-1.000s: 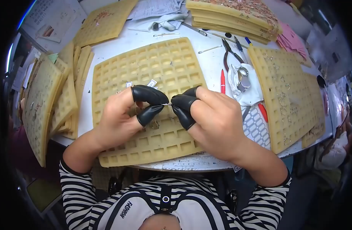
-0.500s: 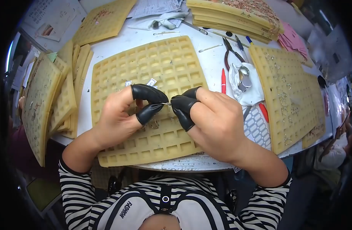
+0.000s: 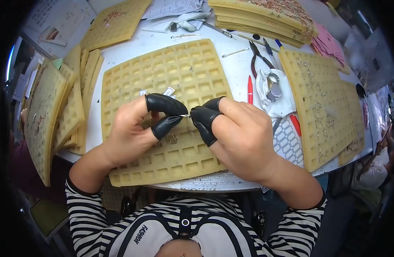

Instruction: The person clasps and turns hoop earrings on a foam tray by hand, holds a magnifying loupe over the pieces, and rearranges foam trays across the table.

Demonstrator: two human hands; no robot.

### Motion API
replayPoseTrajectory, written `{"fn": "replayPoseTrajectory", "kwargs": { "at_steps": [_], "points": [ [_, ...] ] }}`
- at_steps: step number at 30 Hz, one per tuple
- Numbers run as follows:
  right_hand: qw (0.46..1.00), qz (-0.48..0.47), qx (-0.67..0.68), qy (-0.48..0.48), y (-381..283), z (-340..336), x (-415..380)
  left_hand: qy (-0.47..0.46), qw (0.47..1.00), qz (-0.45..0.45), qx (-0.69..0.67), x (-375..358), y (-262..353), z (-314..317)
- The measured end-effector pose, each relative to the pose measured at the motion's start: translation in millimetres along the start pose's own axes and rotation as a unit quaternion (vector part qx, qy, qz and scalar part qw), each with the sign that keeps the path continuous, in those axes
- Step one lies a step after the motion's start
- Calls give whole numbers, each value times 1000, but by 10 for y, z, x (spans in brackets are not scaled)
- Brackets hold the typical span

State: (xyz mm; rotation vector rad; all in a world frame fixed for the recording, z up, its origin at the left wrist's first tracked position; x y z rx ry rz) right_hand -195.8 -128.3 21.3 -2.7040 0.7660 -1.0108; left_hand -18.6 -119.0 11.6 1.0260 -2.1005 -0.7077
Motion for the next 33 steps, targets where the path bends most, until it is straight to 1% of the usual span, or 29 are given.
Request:
{"fn": "replayPoseTrajectory", "kwargs": {
  "at_steps": [12, 14, 18, 20, 23, 27, 29, 33],
  "points": [
    [1000, -2, 1, 4, -3, -17, -8, 2, 1000, 3, 4, -3, -1, 11],
    [998, 7, 3, -61, 2, -20, -23, -6, 1000, 3, 5, 5, 22, 7],
    [999, 8, 8, -40, -31, -33, 5, -16, 1000, -9, 1, -9, 31, -2],
    [999, 18, 5, -51, -21, -28, 3, -11, 1000, 18, 12, -22, 24, 3],
    [998, 30, 17, -52, -11, 3, 0, -2, 1000, 22, 2, -27, 46, 7],
    [995, 52, 34, -73, 11, 28, -15, -7, 1000, 17, 9, -34, 45, -5],
    [992, 69, 78, -70, 27, 42, -15, -2, 1000, 10, 6, -36, 49, -9],
    [988, 87, 92, -89, 41, 52, -16, 0, 1000, 10, 2, -33, 53, -13]
  ]
}}
Point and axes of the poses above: each hand's wrist, its own x-axis towards the middle knuckle, its own z-axis out of the palm, y = z × x, the point moved 4 cm from there along x, towards the middle knuckle, and after that the axes turned 8 degrees about -y, right-handed, at the moved point
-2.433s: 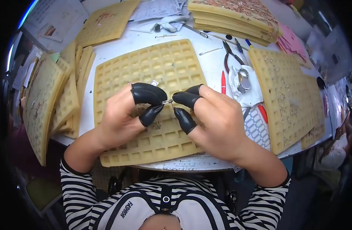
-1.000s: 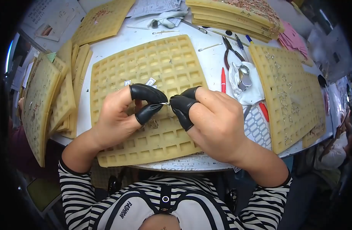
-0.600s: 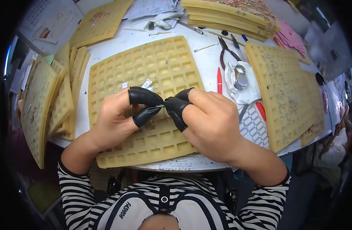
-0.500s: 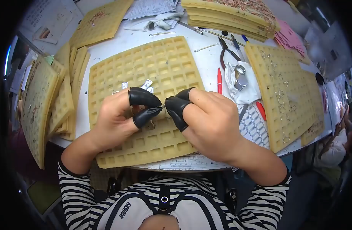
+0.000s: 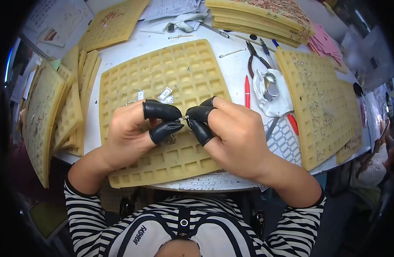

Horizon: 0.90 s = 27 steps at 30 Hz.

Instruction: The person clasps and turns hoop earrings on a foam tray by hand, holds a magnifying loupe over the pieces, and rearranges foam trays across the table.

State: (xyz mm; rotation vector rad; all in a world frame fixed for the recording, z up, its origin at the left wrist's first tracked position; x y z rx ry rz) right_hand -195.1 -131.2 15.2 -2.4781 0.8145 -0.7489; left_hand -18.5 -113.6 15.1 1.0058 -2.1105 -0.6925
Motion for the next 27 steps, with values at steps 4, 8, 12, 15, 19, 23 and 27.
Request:
{"fn": "replayPoseTrajectory", "kwargs": {
  "at_steps": [4, 8, 12, 15, 19, 23, 27],
  "points": [
    [1000, 7, 3, 0, 4, 2, 0, -1, 1000, -5, -4, 3, 6, -4],
    [999, -28, -16, 29, -5, -10, -14, 13, 1000, -4, -15, -4, -43, 22],
    [982, -134, -105, 77, -105, -92, -35, 20, 999, -28, -33, 7, 15, 26],
    [971, -143, -150, 122, -185, -224, -109, 38, 998, -55, -11, -16, 4, 35],
    [957, -77, -249, 131, -200, -601, -432, 22, 999, -48, -4, -16, -19, 15],
    [905, 105, -375, 168, -46, -1083, -994, 16, 999, -45, 17, 4, 0, 15],
    [833, 240, -475, 151, 180, -1324, -1523, 55, 998, -35, 4, 11, -13, 53]
  ]
}}
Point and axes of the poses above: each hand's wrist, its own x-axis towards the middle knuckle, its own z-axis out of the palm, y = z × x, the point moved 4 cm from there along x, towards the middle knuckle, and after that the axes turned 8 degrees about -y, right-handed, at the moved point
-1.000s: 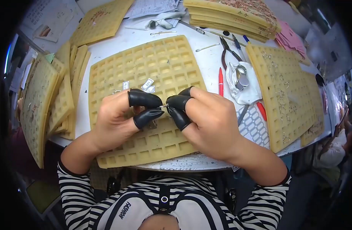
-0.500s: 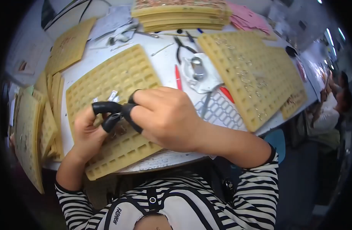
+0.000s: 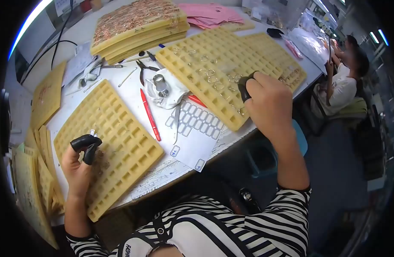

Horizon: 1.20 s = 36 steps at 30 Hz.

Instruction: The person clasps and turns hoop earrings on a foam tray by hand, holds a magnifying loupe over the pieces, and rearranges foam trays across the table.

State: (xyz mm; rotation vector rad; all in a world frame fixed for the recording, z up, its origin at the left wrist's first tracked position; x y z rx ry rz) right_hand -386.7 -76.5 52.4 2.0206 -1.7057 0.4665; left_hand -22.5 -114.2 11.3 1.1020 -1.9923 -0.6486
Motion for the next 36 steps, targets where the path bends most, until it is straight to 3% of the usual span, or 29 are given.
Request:
{"fn": "replayPoseTrajectory", "kwargs": {
  "at_steps": [4, 7, 15, 17, 18, 21, 25, 31, 36],
  "points": [
    [997, 16, -42, -64, 153, 94, -192, 3, 999, -14, -28, -16, -72, 10],
    [997, -10, -24, -77, 135, 125, -208, -61, 998, -24, -10, -25, -89, -41],
    [997, -12, 17, -77, 123, 77, 117, -49, 999, -15, -5, -14, -88, -30],
    [994, -63, 72, -54, 38, 139, 289, -55, 998, -15, -1, -6, -42, -30],
    [993, -68, 65, -74, -8, 175, 378, 6, 1000, -2, -16, 5, -41, 2],
    [986, -134, 72, -65, -67, 366, 572, 8, 1000, 12, 0, 16, -23, -9],
    [984, -149, 41, -91, -104, 498, 712, -2, 999, 24, 22, 16, -6, -20],
    [983, -156, 54, -80, -167, 508, 808, -14, 999, 29, 31, 10, -4, -23],
    [987, -105, 62, -103, -186, 572, 854, -20, 999, 29, 35, 22, 10, -23]
  ]
}}
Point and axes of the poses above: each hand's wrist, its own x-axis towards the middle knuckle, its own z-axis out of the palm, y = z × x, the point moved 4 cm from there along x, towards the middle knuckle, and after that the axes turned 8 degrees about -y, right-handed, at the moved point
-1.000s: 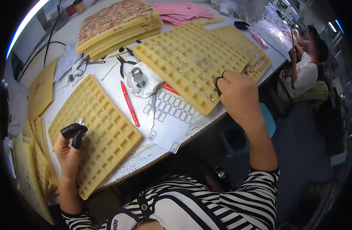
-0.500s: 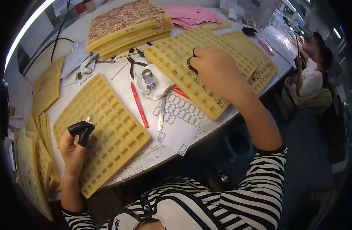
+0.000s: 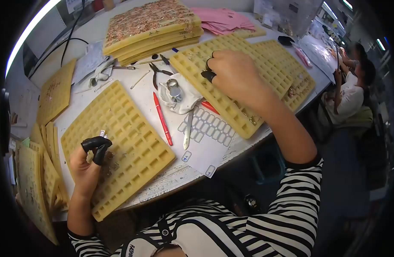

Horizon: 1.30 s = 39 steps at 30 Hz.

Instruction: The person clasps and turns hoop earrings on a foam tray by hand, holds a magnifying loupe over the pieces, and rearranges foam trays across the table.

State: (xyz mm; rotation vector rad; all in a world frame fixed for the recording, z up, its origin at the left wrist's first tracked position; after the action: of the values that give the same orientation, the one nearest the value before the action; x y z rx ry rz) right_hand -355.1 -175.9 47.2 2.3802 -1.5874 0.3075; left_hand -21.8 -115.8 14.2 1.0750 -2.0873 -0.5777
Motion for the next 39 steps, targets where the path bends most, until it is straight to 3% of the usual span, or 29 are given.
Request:
{"fn": "replayPoseTrajectory", "kwargs": {
  "at_steps": [4, 7, 12, 17, 22, 24, 28, 35, 39],
  "points": [
    [1000, 18, 10, -12, 55, 71, 46, -3, 1000, 7, 13, -2, 1, -7],
    [990, 92, 89, -51, 125, 107, 66, 6, 1000, 9, 4, -4, 20, -3],
    [978, 137, 159, -6, 75, -64, 43, -8, 1000, 3, 15, -3, 33, -8],
    [951, 8, 308, -1, -548, -203, 54, -35, 999, 16, -3, -13, 17, 5],
    [922, -197, 332, 25, -1371, -300, 36, -33, 996, 84, -11, -2, 25, -7],
    [911, -241, 330, 46, -1555, -269, 40, -44, 997, 54, -38, -15, 22, 4],
    [915, -289, 274, 71, -1698, -147, 48, -82, 996, 17, -27, -26, 25, -33],
    [914, -268, 284, 113, -1706, -5, 45, -34, 997, 59, -26, -38, -44, 17],
    [911, -297, 254, 132, -1695, 10, 16, -41, 998, 35, -39, -29, -10, 8]
  ]
}}
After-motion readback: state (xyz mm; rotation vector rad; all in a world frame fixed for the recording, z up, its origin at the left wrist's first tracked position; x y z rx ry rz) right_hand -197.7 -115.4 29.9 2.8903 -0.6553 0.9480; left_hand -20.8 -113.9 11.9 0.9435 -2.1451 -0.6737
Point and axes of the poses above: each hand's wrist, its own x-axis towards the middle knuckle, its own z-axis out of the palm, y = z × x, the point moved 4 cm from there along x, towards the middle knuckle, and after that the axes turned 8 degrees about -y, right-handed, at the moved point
